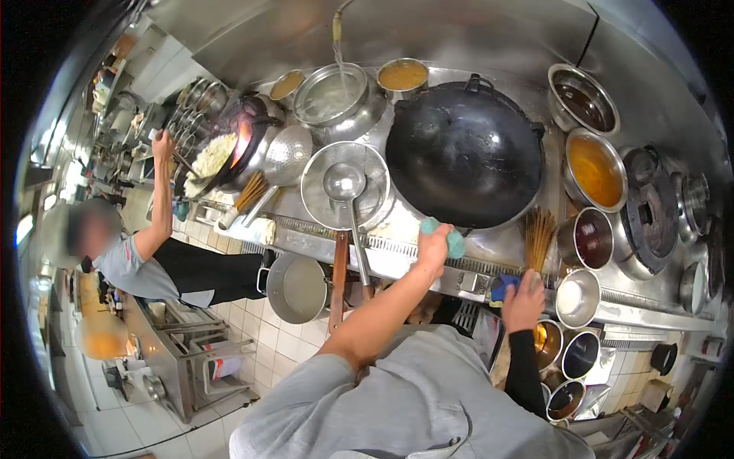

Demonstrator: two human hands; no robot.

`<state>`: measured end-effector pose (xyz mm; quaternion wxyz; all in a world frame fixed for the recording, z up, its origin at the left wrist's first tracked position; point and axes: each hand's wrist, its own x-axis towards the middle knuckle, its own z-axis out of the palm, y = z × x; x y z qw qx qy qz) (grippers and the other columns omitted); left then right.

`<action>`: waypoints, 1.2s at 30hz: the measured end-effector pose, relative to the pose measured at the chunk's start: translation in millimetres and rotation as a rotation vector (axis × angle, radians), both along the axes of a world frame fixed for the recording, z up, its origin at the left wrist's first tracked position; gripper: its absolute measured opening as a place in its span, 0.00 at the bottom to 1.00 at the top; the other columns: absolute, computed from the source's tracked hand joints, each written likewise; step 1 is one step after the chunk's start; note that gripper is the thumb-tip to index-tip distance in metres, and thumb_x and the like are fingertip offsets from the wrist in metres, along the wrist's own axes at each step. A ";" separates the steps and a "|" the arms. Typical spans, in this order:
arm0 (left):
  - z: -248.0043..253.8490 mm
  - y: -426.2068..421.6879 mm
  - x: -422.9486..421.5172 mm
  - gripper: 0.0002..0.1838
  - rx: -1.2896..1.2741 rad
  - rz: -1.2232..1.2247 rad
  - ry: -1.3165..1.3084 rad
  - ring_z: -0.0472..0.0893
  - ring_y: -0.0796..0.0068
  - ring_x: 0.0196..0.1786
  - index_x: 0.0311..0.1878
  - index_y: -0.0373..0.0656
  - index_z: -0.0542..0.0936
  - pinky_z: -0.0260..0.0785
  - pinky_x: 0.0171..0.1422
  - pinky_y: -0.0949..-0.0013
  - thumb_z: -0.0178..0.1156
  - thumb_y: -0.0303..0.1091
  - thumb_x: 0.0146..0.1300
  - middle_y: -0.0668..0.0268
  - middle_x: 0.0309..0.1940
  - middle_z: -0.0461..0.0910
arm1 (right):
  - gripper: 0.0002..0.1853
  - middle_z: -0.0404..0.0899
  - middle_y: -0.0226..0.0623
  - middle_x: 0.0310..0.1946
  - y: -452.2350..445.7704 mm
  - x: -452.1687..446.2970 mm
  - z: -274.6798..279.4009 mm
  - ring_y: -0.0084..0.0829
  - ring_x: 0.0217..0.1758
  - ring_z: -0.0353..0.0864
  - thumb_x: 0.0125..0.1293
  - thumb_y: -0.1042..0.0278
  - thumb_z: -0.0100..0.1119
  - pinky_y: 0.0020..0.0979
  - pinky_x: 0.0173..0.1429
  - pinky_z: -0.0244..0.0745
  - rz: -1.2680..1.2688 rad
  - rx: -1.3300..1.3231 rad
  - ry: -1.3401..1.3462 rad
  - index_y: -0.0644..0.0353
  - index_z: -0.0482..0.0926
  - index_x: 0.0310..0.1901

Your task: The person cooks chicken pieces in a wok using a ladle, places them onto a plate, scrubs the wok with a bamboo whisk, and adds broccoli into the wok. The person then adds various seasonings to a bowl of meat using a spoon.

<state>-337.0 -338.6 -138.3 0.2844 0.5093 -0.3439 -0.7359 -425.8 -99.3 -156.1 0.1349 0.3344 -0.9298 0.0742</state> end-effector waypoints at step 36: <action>21.3 -48.0 448.8 0.26 -0.407 0.328 -0.376 0.80 0.68 0.44 0.52 0.38 0.71 0.75 0.51 0.62 0.73 0.38 0.58 0.60 0.41 0.80 | 0.12 0.82 0.48 0.31 -582.2 137.8 59.1 0.43 0.32 0.84 0.65 0.66 0.54 0.41 0.38 0.79 0.329 -0.092 -1.220 0.69 0.75 0.42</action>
